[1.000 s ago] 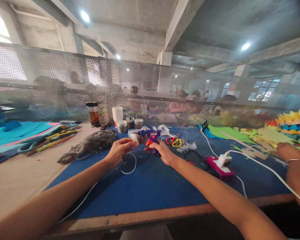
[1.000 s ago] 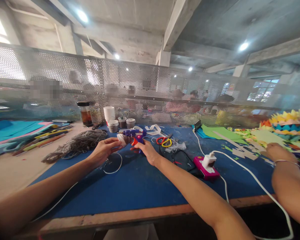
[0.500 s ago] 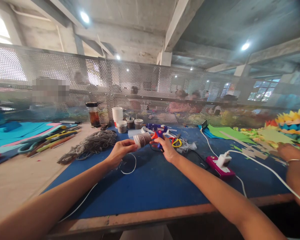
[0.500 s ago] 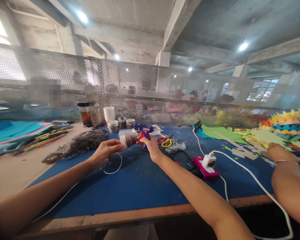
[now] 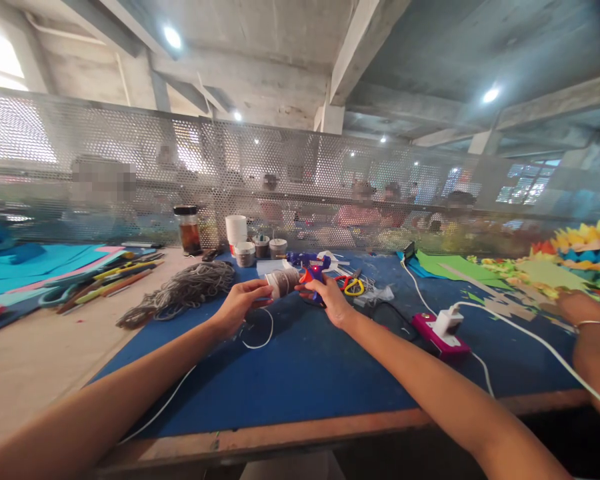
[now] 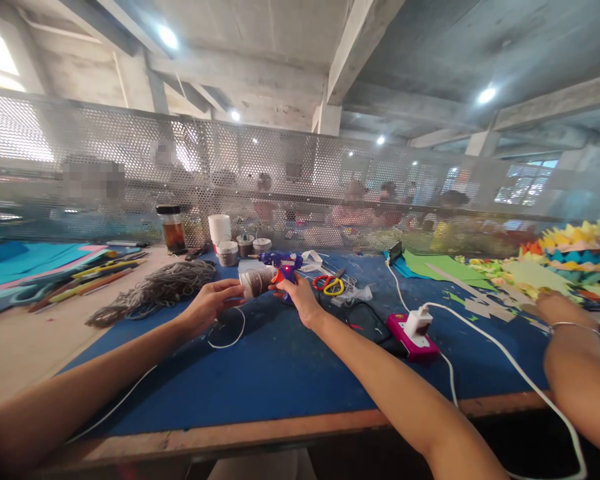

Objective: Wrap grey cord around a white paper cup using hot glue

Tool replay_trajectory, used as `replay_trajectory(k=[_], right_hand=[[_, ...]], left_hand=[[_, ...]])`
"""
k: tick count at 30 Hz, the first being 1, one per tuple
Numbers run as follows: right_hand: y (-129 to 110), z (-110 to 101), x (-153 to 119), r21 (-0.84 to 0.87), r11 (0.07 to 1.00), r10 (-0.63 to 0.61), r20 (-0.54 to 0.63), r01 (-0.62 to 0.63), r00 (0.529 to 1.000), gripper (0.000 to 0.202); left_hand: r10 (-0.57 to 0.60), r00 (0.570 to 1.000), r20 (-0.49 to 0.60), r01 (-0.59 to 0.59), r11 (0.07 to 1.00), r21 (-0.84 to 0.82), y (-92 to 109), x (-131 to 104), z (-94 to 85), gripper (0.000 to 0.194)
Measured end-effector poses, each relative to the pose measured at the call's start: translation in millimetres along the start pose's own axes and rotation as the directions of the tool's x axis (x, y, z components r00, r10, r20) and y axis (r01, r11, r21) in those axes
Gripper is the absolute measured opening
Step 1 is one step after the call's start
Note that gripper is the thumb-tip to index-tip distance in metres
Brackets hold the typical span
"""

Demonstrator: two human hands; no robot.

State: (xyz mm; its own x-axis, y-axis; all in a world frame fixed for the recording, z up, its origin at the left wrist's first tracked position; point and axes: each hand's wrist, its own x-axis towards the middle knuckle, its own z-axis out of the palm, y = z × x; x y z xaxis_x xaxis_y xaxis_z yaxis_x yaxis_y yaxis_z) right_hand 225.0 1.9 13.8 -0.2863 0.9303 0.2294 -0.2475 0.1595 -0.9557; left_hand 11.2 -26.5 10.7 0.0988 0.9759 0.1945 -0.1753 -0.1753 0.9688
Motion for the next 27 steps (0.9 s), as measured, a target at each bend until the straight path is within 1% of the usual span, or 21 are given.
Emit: replay_trajectory(k=[5, 10, 13, 15, 18, 22, 25, 27], right_hand=[[-0.2, -0.7, -0.5, -0.013, 0.999, -0.040, 0.003, 0.040, 0.999, 0.024], [-4.4, 1.0, -1.5, -0.028, 0.998, -0.063, -0.024, 0.062, 0.998, 0.025], [-6.5, 2.6, -1.4, -0.023, 0.996, -0.089, -0.051, 0.088, 0.995, 0.024], [-6.9, 3.0, -1.0, -0.033, 0.993, -0.113, -0.072, 0.111, 0.991, 0.023], [-6.3, 2.9, -0.5, -0.040, 0.990, -0.137, -0.080, 0.134, 0.987, 0.021], [-5.1, 3.8, -2.1, -0.009, 0.993, -0.115, 0.010, 0.115, 0.993, 0.018], [-4.3, 5.5, -4.8, 0.013, 0.995, -0.101, 0.070, 0.100, 0.992, 0.019], [-3.8, 6.5, -6.8, 0.027, 0.995, -0.099, 0.096, 0.097, 0.990, 0.019]], left_hand=[[0.022, 1.000, -0.021, -0.021, 0.999, 0.041, -1.6, 0.9, -2.3, 0.025], [0.106, 0.994, -0.027, -0.096, 0.964, 0.247, 2.6, -0.4, -0.4, 0.027], [0.121, 0.992, -0.045, -0.103, 0.952, 0.290, 3.4, -0.4, 0.3, 0.028], [0.120, 0.992, -0.051, -0.103, 0.961, 0.257, 2.1, 0.4, -0.7, 0.029], [0.100, 0.991, -0.084, -0.085, 0.983, 0.165, -0.9, 2.3, -3.6, 0.031], [0.037, 0.993, -0.108, -0.034, 0.999, 0.030, -2.1, 3.4, -4.6, 0.031], [-0.003, 0.997, -0.082, -0.002, 0.998, -0.058, -1.1, 2.3, -1.7, 0.029], [-0.017, 0.998, -0.058, 0.012, 0.996, -0.085, -0.7, 1.1, 0.5, 0.027]])
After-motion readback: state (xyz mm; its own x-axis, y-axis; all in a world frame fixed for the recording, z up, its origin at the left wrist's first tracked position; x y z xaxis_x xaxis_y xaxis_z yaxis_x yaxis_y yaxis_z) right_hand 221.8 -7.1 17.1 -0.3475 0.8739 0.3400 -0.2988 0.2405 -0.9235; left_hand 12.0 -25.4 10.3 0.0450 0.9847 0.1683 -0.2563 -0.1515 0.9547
